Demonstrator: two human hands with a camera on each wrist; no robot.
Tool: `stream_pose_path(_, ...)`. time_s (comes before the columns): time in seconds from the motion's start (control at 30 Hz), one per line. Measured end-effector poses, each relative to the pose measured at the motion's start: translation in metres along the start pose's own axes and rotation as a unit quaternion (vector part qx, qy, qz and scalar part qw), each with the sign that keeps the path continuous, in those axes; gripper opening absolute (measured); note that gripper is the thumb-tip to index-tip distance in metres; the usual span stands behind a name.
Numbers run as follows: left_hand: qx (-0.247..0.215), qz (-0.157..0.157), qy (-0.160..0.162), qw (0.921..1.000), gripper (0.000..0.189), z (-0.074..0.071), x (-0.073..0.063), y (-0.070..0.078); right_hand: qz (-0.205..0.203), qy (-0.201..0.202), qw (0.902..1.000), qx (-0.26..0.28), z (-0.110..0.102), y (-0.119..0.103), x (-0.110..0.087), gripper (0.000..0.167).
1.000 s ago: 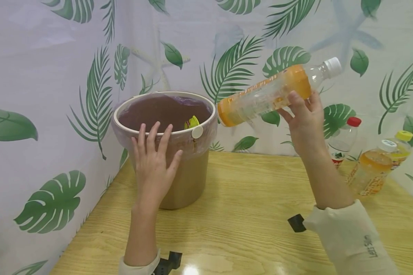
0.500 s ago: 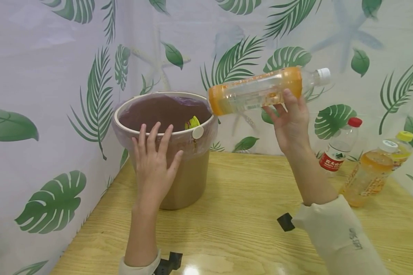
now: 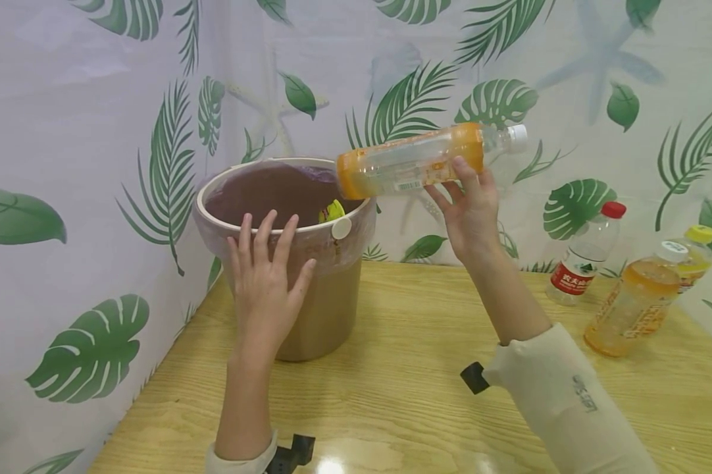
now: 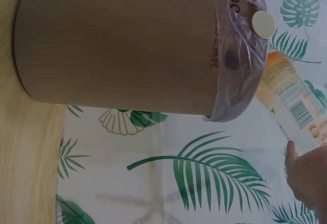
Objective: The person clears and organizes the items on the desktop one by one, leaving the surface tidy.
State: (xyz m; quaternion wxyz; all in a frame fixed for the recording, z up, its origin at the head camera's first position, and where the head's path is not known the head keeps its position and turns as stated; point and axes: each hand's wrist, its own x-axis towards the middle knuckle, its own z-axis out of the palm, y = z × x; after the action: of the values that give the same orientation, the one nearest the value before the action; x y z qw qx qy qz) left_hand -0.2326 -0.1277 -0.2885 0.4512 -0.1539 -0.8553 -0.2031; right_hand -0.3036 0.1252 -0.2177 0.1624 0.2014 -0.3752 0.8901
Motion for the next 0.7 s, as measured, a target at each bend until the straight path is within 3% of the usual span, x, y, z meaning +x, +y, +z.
stream_pose_path(0.43,-0.001,-0.001,-0.004,1.0000,0.056,-0.001,0.000,0.000,0.023,-0.004,0.9989,-0.041,0.008,0.013,0.004,0.058)
stream_pose_path(0.7,-0.001,-0.001,-0.008,1.0000,0.056,-0.001,0.000,0.000,0.041,-0.009,0.9967,-0.069,0.013,0.020,0.009,0.050)
